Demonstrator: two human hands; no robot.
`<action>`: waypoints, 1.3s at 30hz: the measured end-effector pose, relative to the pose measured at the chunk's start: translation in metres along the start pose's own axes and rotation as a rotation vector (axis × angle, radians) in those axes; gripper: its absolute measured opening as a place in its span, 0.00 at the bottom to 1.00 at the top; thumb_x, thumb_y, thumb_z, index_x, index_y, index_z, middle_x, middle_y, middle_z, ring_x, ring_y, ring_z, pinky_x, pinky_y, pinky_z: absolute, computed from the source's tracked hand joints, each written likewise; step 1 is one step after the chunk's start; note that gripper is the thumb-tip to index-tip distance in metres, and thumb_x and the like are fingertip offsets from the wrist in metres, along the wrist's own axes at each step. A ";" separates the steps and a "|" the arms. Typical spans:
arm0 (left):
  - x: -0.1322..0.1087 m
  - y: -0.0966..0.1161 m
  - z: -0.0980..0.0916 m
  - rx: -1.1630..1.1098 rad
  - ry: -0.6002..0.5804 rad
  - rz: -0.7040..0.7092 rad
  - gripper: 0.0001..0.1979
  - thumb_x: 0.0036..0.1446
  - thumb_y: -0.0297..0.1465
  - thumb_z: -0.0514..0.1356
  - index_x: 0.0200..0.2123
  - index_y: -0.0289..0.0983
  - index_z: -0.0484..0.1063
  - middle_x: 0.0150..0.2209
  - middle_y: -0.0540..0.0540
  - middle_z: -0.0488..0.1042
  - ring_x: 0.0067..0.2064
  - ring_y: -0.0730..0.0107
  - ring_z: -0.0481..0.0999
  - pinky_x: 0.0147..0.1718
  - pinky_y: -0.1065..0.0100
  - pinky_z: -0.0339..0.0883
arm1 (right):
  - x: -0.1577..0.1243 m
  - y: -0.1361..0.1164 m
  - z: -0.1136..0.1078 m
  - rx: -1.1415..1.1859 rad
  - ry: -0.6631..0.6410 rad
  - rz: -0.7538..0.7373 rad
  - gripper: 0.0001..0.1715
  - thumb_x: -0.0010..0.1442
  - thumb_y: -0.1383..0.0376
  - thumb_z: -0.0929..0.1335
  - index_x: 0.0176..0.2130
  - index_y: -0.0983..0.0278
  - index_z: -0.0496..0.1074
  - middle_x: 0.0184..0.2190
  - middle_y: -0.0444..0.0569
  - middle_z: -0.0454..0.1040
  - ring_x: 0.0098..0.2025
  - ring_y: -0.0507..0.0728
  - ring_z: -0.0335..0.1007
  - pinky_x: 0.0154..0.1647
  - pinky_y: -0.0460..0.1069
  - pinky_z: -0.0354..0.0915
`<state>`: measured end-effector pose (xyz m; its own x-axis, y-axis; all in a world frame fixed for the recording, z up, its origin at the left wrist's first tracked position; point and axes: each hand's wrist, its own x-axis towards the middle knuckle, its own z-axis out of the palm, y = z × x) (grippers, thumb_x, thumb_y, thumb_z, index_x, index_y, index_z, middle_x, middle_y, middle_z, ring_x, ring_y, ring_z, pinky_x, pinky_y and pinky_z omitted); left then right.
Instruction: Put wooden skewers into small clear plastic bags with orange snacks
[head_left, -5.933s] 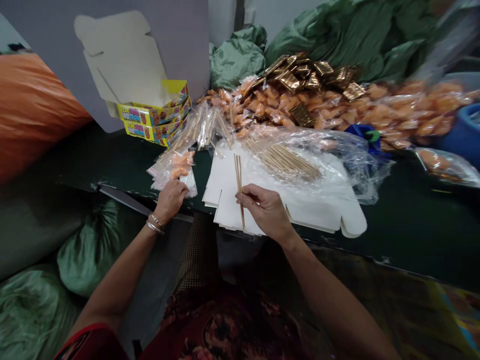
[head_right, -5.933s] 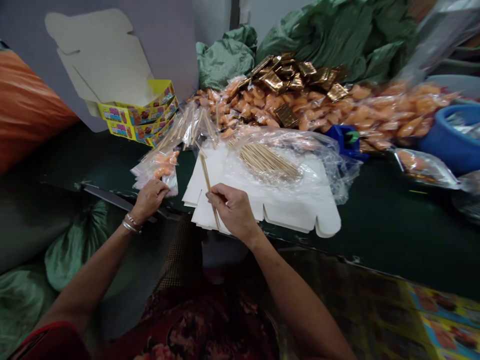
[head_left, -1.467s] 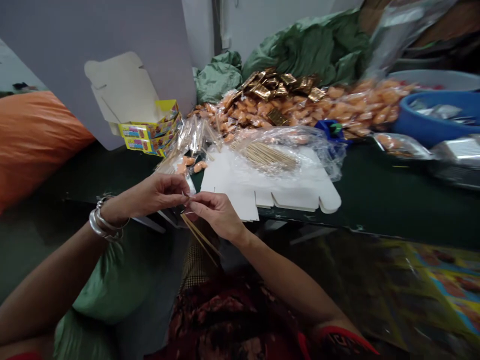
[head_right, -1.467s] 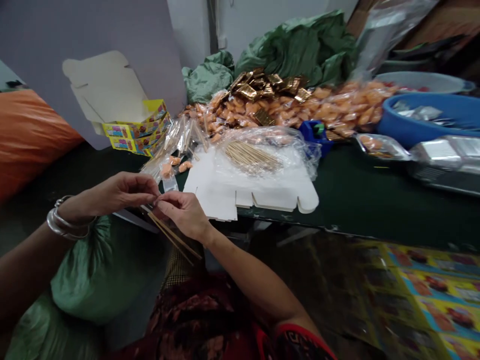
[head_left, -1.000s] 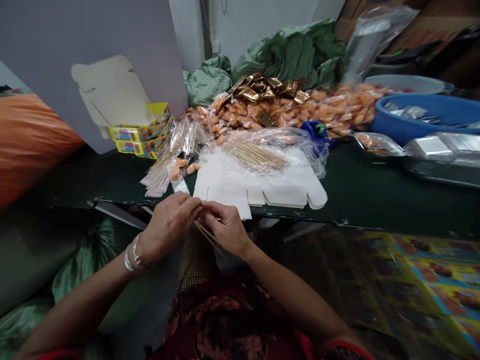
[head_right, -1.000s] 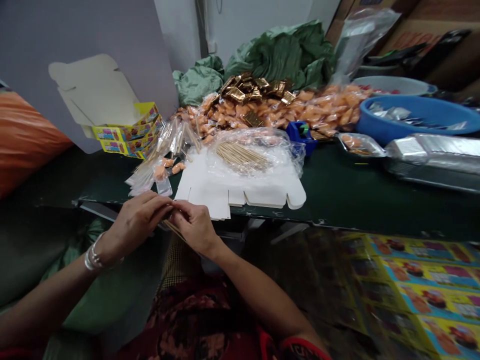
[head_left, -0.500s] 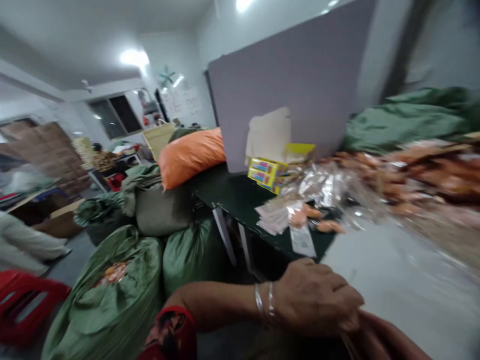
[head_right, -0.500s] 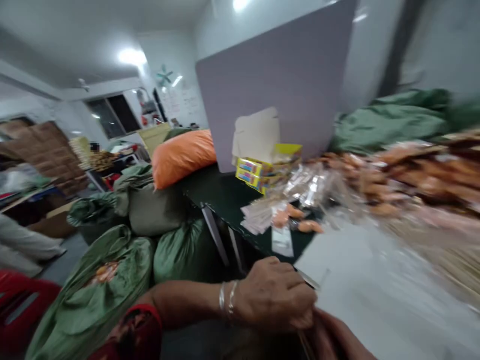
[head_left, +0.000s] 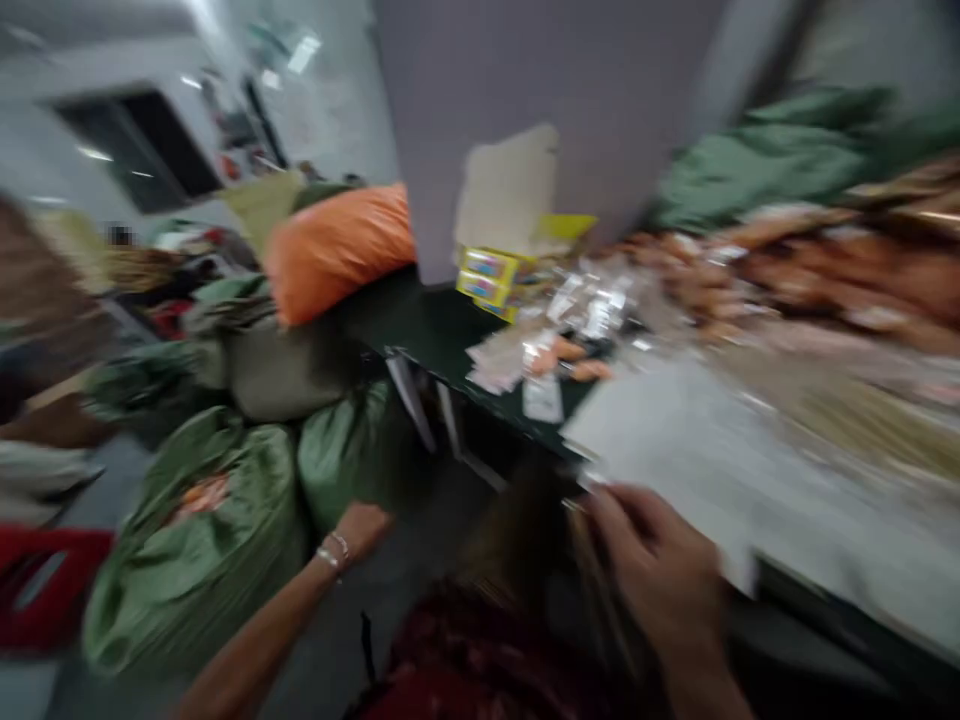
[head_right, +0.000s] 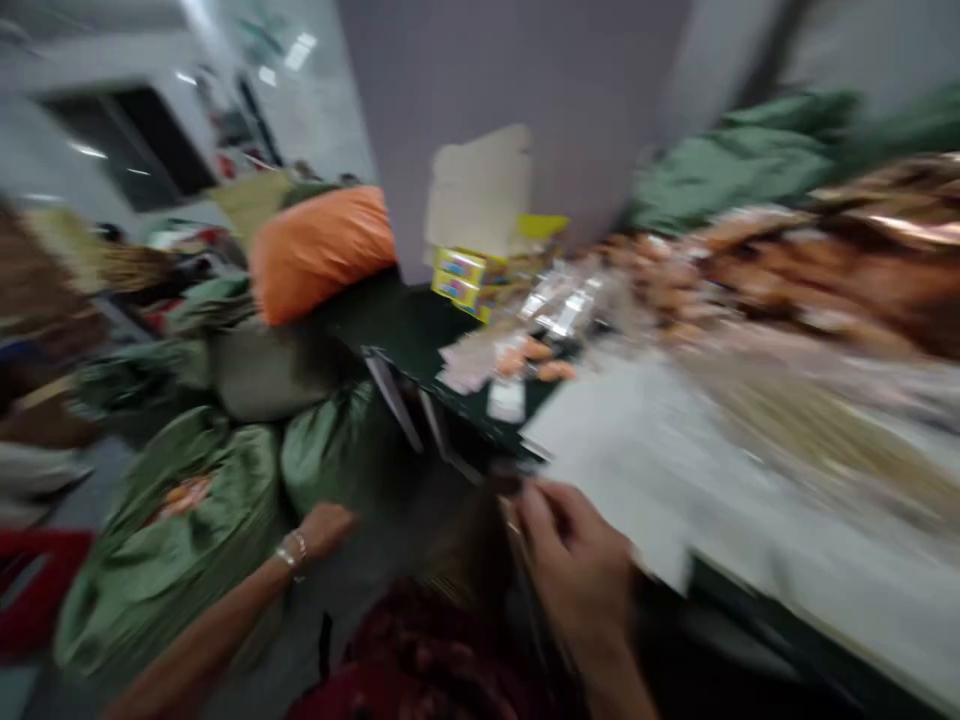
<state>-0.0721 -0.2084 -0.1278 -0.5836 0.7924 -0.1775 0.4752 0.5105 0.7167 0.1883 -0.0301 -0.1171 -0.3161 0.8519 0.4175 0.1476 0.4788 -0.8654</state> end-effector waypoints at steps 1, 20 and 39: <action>-0.003 -0.002 0.004 0.013 -0.046 0.020 0.11 0.49 0.22 0.53 0.19 0.35 0.71 0.18 0.50 0.70 0.21 0.70 0.69 0.23 0.73 0.66 | 0.000 -0.011 0.008 -0.033 0.013 0.040 0.09 0.58 0.62 0.67 0.29 0.62 0.74 0.21 0.46 0.74 0.22 0.54 0.68 0.23 0.47 0.61; 0.039 0.147 0.069 0.208 0.040 1.195 0.08 0.62 0.26 0.54 0.39 0.34 0.73 0.33 0.45 0.75 0.35 0.68 0.70 0.36 0.68 0.67 | -0.009 -0.019 0.014 -0.047 -0.050 -0.068 0.15 0.62 0.70 0.62 0.42 0.65 0.76 0.31 0.49 0.78 0.30 0.53 0.73 0.35 0.46 0.67; 0.028 0.147 0.069 0.076 -0.075 1.060 0.08 0.62 0.27 0.55 0.41 0.34 0.73 0.36 0.45 0.75 0.38 0.71 0.74 0.40 0.71 0.68 | -0.017 -0.018 0.013 -0.023 -0.062 -0.008 0.16 0.61 0.70 0.62 0.44 0.64 0.76 0.36 0.50 0.80 0.34 0.54 0.76 0.37 0.46 0.69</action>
<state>0.0267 -0.0883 -0.0743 0.1930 0.8618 0.4692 0.7585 -0.4344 0.4859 0.1783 -0.0558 -0.1117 -0.3748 0.8335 0.4060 0.1661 0.4912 -0.8551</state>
